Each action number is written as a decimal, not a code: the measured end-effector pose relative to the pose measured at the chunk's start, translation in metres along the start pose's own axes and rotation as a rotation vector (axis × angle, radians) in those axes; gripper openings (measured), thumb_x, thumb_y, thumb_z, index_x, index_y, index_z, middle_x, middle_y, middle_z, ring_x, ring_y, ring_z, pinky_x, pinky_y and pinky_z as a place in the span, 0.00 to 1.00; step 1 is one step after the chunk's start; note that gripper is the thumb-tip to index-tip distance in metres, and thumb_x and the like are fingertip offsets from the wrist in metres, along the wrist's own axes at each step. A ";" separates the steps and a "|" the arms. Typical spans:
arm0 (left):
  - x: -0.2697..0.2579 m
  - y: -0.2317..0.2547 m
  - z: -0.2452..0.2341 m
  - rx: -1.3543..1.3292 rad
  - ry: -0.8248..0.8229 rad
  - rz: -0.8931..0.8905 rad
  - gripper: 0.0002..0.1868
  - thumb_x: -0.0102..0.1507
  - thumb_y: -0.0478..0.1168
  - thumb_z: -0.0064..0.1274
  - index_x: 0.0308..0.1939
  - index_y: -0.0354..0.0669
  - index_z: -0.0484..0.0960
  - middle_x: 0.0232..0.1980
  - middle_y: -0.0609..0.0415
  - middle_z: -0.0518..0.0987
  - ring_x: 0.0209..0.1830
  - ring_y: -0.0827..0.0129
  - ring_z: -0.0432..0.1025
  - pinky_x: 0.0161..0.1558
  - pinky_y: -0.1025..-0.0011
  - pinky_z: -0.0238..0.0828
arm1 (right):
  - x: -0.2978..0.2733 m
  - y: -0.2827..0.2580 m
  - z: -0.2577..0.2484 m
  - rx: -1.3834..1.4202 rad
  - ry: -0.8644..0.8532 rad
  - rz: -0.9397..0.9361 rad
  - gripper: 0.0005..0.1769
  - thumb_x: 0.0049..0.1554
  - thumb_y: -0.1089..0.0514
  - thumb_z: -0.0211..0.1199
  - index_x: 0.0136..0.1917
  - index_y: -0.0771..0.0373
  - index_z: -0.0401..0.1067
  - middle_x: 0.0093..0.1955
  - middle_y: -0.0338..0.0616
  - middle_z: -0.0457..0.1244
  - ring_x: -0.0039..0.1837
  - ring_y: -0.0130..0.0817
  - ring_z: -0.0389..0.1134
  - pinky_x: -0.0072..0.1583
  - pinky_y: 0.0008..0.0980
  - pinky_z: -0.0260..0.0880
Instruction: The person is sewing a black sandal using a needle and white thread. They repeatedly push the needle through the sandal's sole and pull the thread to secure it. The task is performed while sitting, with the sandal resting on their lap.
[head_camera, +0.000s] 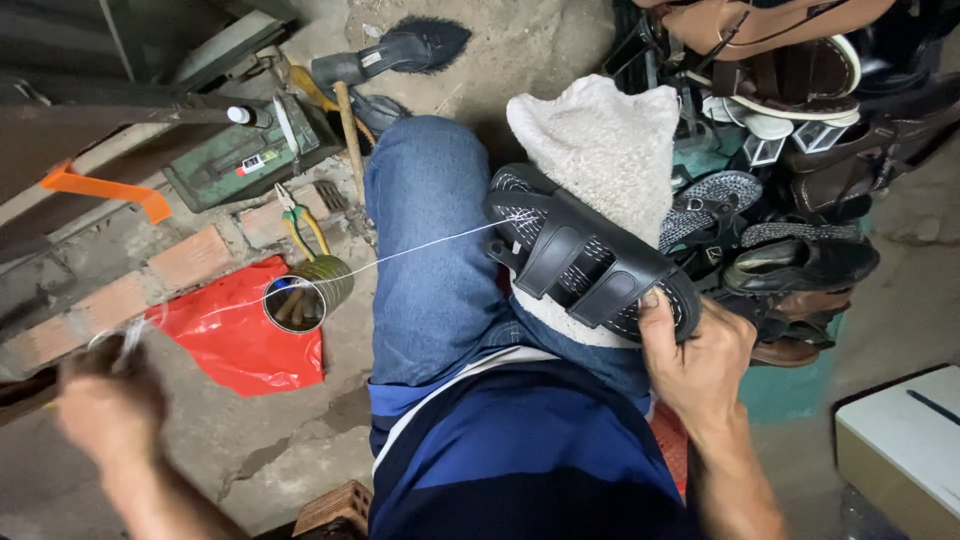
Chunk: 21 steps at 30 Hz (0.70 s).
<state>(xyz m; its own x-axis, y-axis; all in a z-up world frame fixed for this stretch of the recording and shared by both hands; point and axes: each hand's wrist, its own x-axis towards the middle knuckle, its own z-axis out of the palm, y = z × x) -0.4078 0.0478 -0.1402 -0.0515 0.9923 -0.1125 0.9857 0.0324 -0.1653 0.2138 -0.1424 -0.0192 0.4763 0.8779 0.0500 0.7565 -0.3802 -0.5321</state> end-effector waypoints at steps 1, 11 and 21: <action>-0.005 0.036 -0.006 -0.004 -0.002 -0.004 0.15 0.76 0.49 0.61 0.62 0.49 0.91 0.58 0.45 0.83 0.45 0.46 0.80 0.40 0.52 0.74 | -0.001 0.000 0.000 -0.003 -0.002 -0.004 0.32 0.66 0.54 0.57 0.24 0.60 0.49 0.23 0.40 0.45 0.26 0.34 0.46 0.33 0.40 0.43; -0.037 0.370 -0.124 -0.888 -0.140 0.754 0.17 0.65 0.29 0.55 0.58 0.42 0.82 0.55 0.50 0.73 0.44 0.61 0.77 0.41 0.67 0.83 | 0.006 -0.044 -0.014 0.133 -0.157 -0.023 0.29 0.61 0.48 0.57 0.25 0.59 0.52 0.24 0.38 0.47 0.27 0.32 0.47 0.33 0.36 0.45; -0.028 0.377 -0.159 -0.891 -0.472 0.706 0.09 0.67 0.34 0.46 0.51 0.48 0.74 0.49 0.53 0.70 0.40 0.51 0.75 0.36 0.52 0.71 | -0.008 0.009 -0.012 0.587 -0.509 -0.088 0.24 0.58 0.29 0.54 0.49 0.50 0.69 0.35 0.30 0.57 0.34 0.22 0.60 0.35 0.26 0.63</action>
<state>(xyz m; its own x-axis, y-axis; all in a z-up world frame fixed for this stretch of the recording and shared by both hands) -0.0098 0.0515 -0.0435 0.6667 0.6908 -0.2798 0.5764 -0.2399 0.7811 0.2219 -0.1560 -0.0145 0.0539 0.9771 -0.2056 0.3539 -0.2112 -0.9111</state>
